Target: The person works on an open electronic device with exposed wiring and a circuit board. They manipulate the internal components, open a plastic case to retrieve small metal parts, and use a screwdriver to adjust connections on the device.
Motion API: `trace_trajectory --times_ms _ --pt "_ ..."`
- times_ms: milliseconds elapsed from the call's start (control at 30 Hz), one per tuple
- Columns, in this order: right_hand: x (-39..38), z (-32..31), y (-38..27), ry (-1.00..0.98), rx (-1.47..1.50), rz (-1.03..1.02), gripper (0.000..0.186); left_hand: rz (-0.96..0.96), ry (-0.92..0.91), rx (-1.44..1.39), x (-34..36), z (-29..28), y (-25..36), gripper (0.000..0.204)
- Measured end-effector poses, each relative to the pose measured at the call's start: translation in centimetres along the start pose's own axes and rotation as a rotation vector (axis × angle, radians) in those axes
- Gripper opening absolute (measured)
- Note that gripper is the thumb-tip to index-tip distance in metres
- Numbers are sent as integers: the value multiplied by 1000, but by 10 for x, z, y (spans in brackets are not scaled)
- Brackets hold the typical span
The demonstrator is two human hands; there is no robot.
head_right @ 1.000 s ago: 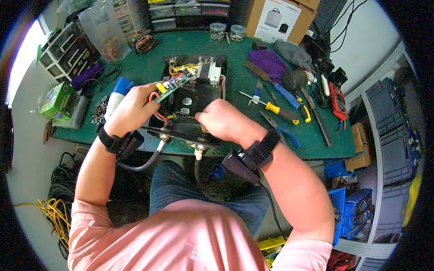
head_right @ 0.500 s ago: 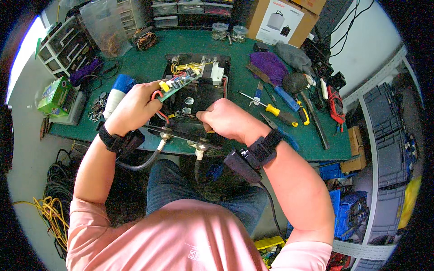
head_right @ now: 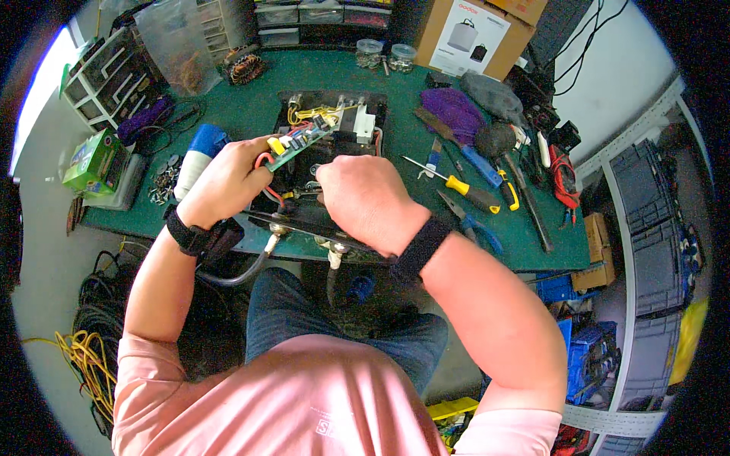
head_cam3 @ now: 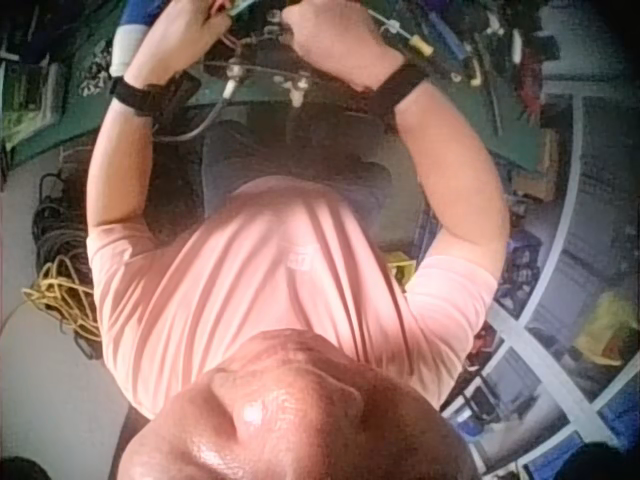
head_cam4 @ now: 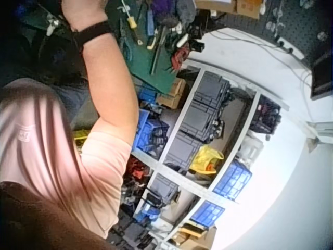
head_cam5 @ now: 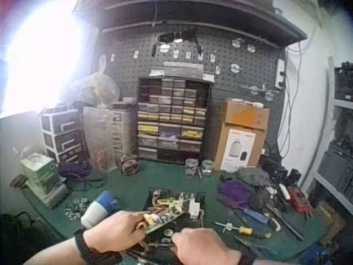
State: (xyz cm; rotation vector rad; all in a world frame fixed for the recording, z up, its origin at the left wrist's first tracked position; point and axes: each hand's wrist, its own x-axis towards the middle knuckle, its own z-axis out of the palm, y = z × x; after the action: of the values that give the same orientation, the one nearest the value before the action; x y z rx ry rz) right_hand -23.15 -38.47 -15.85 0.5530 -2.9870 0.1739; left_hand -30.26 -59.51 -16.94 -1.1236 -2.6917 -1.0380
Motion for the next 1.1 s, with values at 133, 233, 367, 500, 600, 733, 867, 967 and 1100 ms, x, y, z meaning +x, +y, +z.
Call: trace_trajectory --times_ms 133,233,367,500,600,733,867,967,1100 --pt "8 -4 16 8 44 -70 21 16 31 7 1 0 3 24" --pt "6 0 26 24 65 -75 22 31 30 19 0 3 -4 32" --pt "-11 -11 35 121 114 -114 21 21 11 47 1 3 -3 36" --pt "-39 -24 36 198 307 -20 18 -23 -2 -22 -2 -3 10 26" --pt "-63 -28 36 294 462 31 17 3 23 10 -1 -2 12 22" --pt "-85 -27 37 389 588 93 15 2 2 0 0 -1 12 31" --pt "-101 -23 43 427 616 111 15 -9 -7 12 0 -1 19 31" --pt "-113 -16 48 474 673 139 15 -44 -9 49 4 -1 30 26" --pt "-136 4 65 637 642 153 18 -207 -57 -38 2 -1 36 25"
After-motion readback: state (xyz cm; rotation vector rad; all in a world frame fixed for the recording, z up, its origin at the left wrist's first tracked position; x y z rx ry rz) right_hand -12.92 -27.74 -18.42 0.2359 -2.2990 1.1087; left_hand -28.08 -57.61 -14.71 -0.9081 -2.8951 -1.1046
